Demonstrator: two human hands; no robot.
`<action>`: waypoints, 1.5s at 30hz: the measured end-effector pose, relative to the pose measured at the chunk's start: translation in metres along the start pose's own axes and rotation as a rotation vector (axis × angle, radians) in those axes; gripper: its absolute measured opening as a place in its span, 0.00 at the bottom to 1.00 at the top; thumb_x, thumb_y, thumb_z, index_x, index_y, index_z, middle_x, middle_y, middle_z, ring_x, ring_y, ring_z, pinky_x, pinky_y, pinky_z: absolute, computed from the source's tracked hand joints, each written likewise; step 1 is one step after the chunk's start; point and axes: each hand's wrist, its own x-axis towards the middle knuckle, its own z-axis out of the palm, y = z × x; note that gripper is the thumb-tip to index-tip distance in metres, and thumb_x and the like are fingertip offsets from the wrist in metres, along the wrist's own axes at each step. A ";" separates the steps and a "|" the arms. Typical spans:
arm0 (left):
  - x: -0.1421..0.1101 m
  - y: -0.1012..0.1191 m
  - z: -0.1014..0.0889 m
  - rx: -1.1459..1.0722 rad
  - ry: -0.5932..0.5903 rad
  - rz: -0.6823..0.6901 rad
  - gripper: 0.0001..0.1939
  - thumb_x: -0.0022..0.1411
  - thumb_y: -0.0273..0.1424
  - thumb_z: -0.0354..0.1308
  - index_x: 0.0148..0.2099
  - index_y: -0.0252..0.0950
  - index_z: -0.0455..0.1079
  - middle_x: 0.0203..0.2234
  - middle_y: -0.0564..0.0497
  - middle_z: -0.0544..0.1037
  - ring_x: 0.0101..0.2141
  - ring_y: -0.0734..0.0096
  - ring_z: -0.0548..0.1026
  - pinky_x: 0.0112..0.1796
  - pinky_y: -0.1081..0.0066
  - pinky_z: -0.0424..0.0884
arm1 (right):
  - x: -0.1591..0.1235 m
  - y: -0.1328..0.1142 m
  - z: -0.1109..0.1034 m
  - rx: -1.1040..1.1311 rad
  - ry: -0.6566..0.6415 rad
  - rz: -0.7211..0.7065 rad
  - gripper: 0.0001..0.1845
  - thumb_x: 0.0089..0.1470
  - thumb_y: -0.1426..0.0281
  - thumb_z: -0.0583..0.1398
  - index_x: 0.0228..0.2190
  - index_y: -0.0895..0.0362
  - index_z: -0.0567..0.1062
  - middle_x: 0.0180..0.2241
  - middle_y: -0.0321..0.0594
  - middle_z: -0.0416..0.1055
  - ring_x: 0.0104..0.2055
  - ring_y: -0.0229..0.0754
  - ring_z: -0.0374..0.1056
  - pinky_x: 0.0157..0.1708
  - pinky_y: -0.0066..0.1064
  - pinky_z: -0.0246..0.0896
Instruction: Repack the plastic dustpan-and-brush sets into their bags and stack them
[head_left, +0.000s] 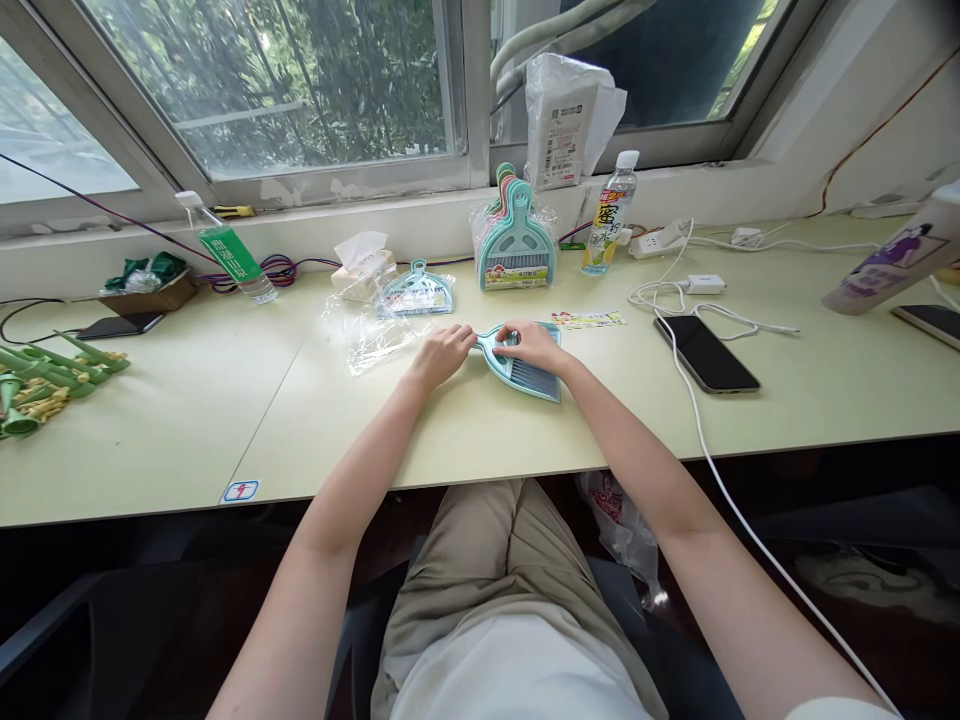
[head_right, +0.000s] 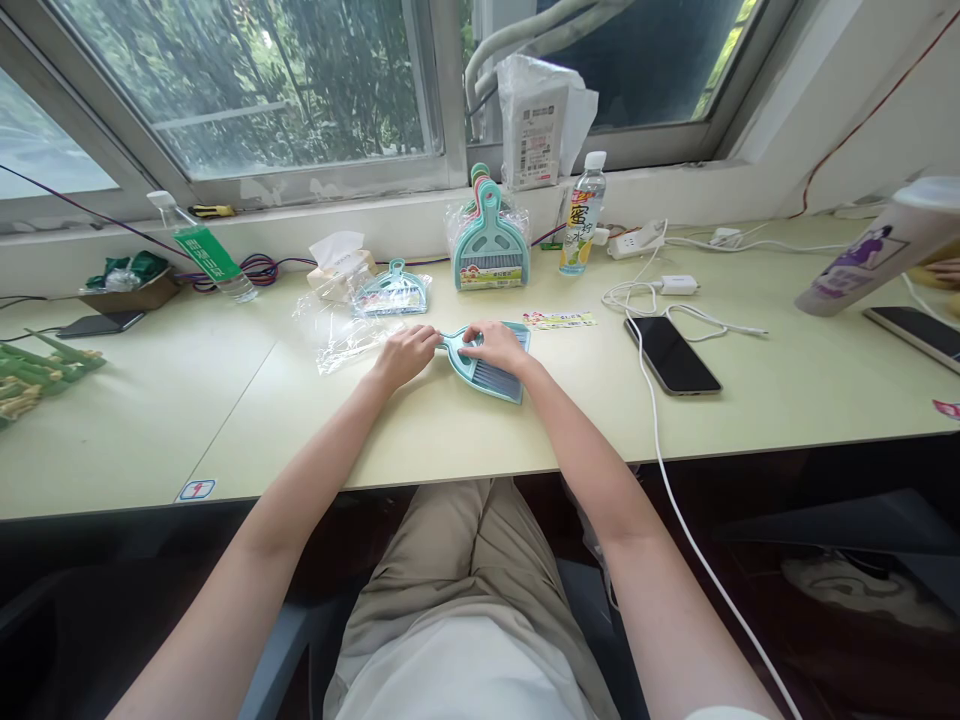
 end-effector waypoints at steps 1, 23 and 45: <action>0.000 0.001 -0.001 0.019 0.012 0.030 0.17 0.66 0.19 0.45 0.49 0.36 0.73 0.44 0.41 0.77 0.47 0.59 0.74 0.43 0.63 0.68 | 0.000 0.000 0.000 0.004 -0.001 0.000 0.09 0.49 0.63 0.65 0.32 0.53 0.77 0.39 0.36 0.77 0.41 0.44 0.70 0.42 0.32 0.59; 0.001 -0.004 -0.001 -0.131 0.047 0.054 0.21 0.67 0.19 0.46 0.56 0.35 0.72 0.54 0.42 0.76 0.55 0.63 0.74 0.57 0.63 0.68 | 0.002 0.003 -0.001 0.098 0.021 0.020 0.12 0.47 0.59 0.65 0.32 0.54 0.78 0.38 0.37 0.78 0.37 0.43 0.70 0.41 0.32 0.59; 0.011 0.009 -0.007 -0.529 0.440 -0.319 0.24 0.67 0.33 0.51 0.65 0.40 0.59 0.64 0.41 0.63 0.66 0.57 0.58 0.65 0.53 0.53 | 0.000 -0.013 0.004 0.191 0.278 0.066 0.08 0.46 0.64 0.67 0.30 0.53 0.77 0.36 0.36 0.78 0.38 0.43 0.71 0.43 0.34 0.63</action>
